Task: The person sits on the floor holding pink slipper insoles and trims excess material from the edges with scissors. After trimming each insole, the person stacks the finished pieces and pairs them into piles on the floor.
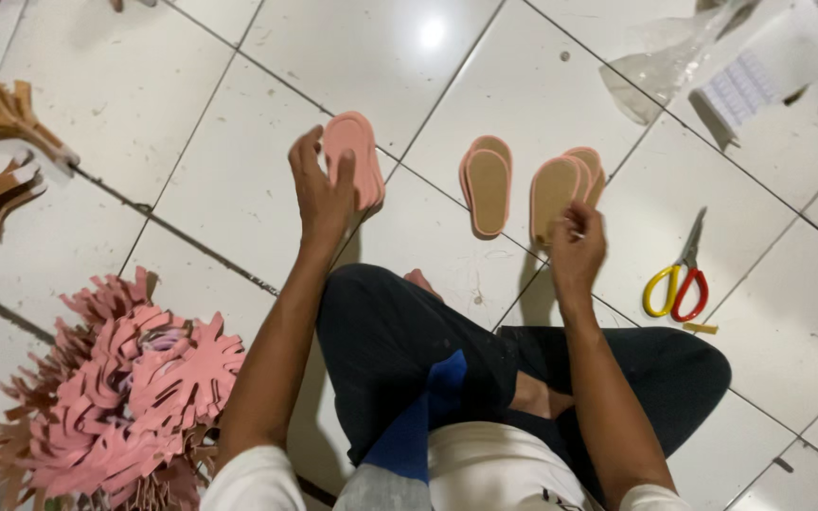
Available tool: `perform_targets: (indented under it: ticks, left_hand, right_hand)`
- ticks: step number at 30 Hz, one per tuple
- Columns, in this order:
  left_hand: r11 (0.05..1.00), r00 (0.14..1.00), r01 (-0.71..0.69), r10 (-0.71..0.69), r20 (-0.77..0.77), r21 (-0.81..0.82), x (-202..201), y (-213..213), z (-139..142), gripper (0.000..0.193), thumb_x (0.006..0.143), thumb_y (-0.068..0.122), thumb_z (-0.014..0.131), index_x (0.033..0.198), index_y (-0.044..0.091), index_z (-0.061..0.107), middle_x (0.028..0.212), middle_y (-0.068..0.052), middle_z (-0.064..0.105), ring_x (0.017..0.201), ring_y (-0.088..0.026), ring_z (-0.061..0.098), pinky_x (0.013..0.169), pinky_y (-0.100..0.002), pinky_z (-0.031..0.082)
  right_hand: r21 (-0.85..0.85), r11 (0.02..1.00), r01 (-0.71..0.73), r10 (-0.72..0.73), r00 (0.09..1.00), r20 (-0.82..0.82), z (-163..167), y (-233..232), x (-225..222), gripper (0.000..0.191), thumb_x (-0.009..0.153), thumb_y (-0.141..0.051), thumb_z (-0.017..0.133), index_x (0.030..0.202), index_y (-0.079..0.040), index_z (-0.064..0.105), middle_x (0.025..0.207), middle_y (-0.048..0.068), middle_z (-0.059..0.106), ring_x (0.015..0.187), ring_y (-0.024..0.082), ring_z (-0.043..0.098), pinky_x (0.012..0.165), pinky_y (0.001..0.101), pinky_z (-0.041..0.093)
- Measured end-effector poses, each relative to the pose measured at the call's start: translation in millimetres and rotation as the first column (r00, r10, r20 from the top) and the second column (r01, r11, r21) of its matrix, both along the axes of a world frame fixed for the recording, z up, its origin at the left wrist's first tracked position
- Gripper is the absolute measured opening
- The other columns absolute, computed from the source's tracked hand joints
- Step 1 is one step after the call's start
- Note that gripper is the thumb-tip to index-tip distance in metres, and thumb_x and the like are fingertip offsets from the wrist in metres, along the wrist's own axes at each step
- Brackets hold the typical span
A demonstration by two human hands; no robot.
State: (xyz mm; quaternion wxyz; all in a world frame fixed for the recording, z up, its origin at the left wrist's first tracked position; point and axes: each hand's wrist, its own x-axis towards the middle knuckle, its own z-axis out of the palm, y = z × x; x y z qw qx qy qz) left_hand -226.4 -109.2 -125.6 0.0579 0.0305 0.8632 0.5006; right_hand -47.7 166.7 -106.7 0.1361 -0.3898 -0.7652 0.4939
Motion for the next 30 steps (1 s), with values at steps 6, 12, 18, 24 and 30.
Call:
perform_targets:
  ticks: [6,12,18,24,30]
  left_hand:
    - [0.96,0.953,0.254,-0.269,0.142,0.114,58,52,21,0.052,0.096,0.021,0.068,0.143,0.006,0.05,0.148,-0.018,0.046,0.128,-0.033,0.052,0.107,-0.045,0.046]
    - [0.921,0.921,0.345,-0.369,0.127,0.181,113,79,5,0.049,0.098,0.023,0.067,0.141,0.005,0.052,0.148,-0.017,0.046,0.133,-0.03,0.052,0.106,-0.042,0.049]
    - [0.916,0.877,0.35,-0.394,0.274,0.198,142,85,-17,0.046,0.1,0.026,0.067,0.14,0.006,0.057,0.142,-0.015,0.058,0.132,-0.028,0.057,0.107,-0.042,0.05]
    - [0.738,0.7,0.281,-0.595,0.394,0.614,152,124,-17,0.069,0.1,0.031,0.066,0.154,0.005,0.031,0.15,-0.016,0.048,0.139,-0.027,0.049,0.112,-0.042,0.045]
    - [0.334,0.604,-0.187,-0.703,0.377,0.924,166,135,13,0.072,0.107,0.039,0.055,0.163,0.007,0.022,0.149,-0.014,0.048,0.136,-0.024,0.051,0.115,-0.042,0.045]
  right_hand:
    - [0.297,0.954,-0.032,-0.072,0.941,0.331,4,30,-9,0.109,0.076,-0.042,0.094,0.144,0.016,0.03,0.129,0.034,0.044,0.118,0.041,0.047,0.092,0.0514,0.046]
    - [0.273,0.957,-0.098,0.004,0.945,0.326,-6,18,-22,0.081,0.076,-0.039,0.088,0.128,0.008,0.047,0.122,0.026,0.054,0.114,0.039,0.055,0.097,0.0534,0.048]
    - [0.284,0.94,-0.19,0.09,0.939,0.332,-9,34,17,0.059,0.094,-0.027,0.075,0.138,0.002,0.048,0.124,0.024,0.061,0.113,0.037,0.063,0.089,0.0492,0.055]
    - [-0.59,0.805,-0.057,0.019,0.997,-0.07,20,27,50,0.062,0.093,-0.024,0.069,0.145,-0.001,0.043,0.114,0.021,0.07,0.104,0.029,0.071,0.083,0.0398,0.061]
    - [0.303,0.906,-0.295,0.333,0.939,-0.082,62,-17,70,0.054,0.093,-0.02,0.081,0.139,0.001,0.061,0.117,0.017,0.062,0.104,0.025,0.064,0.087,0.0351,0.056]
